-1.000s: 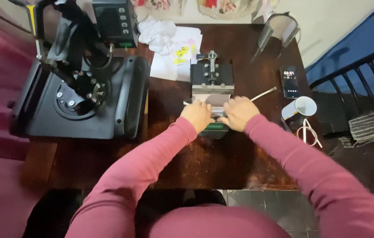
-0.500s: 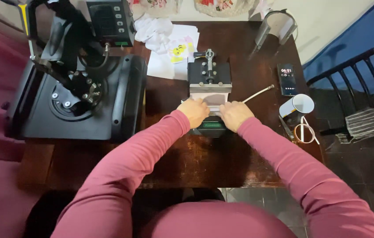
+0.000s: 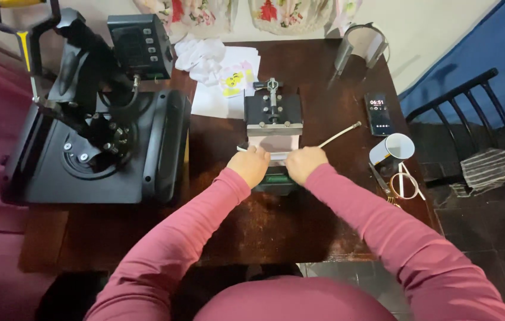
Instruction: The person is using a heat press machine to apply a design to a mug or similar object.
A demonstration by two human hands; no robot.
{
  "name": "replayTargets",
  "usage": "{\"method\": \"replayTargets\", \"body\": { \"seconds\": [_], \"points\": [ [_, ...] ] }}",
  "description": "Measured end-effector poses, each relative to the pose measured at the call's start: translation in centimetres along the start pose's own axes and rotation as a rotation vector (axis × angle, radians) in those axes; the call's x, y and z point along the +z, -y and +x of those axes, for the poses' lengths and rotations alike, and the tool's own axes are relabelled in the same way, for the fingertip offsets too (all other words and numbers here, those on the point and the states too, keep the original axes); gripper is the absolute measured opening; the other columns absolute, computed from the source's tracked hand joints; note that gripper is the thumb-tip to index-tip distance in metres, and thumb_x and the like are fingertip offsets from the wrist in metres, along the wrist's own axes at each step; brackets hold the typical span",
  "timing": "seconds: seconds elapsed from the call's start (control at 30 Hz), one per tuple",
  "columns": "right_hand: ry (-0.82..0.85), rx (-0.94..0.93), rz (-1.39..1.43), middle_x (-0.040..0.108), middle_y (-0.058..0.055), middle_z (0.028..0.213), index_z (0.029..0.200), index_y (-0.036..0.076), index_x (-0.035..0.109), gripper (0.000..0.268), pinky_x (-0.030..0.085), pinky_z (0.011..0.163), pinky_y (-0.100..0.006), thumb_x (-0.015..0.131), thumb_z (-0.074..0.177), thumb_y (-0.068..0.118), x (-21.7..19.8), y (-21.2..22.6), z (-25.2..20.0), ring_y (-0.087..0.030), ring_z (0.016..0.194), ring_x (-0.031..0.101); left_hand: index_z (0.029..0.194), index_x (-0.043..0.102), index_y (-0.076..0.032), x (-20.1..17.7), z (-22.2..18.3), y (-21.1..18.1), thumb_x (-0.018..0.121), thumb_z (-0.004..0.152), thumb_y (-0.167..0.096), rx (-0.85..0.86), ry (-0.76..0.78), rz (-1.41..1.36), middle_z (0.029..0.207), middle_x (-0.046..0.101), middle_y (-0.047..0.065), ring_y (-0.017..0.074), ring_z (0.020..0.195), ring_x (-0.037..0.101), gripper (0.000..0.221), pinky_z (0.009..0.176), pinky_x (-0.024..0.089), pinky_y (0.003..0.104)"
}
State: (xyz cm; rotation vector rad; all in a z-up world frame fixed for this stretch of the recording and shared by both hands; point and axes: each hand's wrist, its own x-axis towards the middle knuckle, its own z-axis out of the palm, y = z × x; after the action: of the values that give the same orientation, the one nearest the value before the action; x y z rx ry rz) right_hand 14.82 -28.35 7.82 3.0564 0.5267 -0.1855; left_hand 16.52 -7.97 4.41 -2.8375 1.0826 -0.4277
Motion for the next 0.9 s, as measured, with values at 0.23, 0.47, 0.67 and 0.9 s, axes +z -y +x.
{"method": "replayTargets", "body": {
  "seconds": [0.23, 0.47, 0.67, 0.9],
  "points": [
    [-0.208, 0.065, 0.048, 0.076, -0.016, 0.08, 0.089, 0.005, 0.074, 0.031, 0.059, 0.065, -0.048, 0.057, 0.091, 0.031, -0.7, 0.3, 0.5, -0.035, 0.072, 0.075, 0.104, 0.067, -0.013, -2.2, 0.5, 1.1, 0.059, 0.089, -0.02, 0.198, 0.039, -0.026, 0.099, 0.066, 0.004, 0.0245, 0.094, 0.068, 0.019, 0.063, 0.059, 0.04],
    [0.033, 0.073, 0.049, 0.076, -0.018, 0.086, 0.082, 0.01, 0.076, 0.029, 0.058, 0.073, -0.049, 0.054, 0.093, 0.025, 0.8, 0.2, 0.2, -0.036, 0.081, 0.075, 0.102, 0.07, -0.011, -2.0, 1.7, 0.3, 0.057, 0.092, -0.026, 0.171, 0.157, -0.016, 0.097, 0.07, 0.008, 0.0268, 0.091, 0.07, 0.022, 0.068, 0.058, 0.044],
    [-0.23, -0.099, -0.14, 0.07, -0.011, 0.088, 0.09, 0.009, 0.068, 0.015, 0.053, 0.074, -0.044, 0.056, 0.086, 0.017, 0.9, 0.0, -0.4, -0.03, 0.084, 0.069, 0.092, 0.077, -0.011, -1.5, 2.2, -1.1, 0.054, 0.102, -0.034, -0.158, 0.32, -0.14, 0.088, 0.076, 0.011, 0.0295, 0.082, 0.074, 0.034, 0.069, 0.058, 0.044],
    [-0.291, -0.219, -0.134, 0.069, -0.01, 0.086, 0.089, 0.01, 0.069, 0.014, 0.052, 0.071, -0.043, 0.057, 0.089, 0.018, -0.6, -0.6, -0.2, -0.029, 0.083, 0.067, 0.097, 0.073, -0.008, -4.8, 1.8, -0.9, 0.059, 0.093, -0.041, -0.19, 0.273, -0.199, 0.094, 0.073, 0.012, 0.0298, 0.09, 0.072, 0.036, 0.071, 0.058, 0.042]
  ]
}}
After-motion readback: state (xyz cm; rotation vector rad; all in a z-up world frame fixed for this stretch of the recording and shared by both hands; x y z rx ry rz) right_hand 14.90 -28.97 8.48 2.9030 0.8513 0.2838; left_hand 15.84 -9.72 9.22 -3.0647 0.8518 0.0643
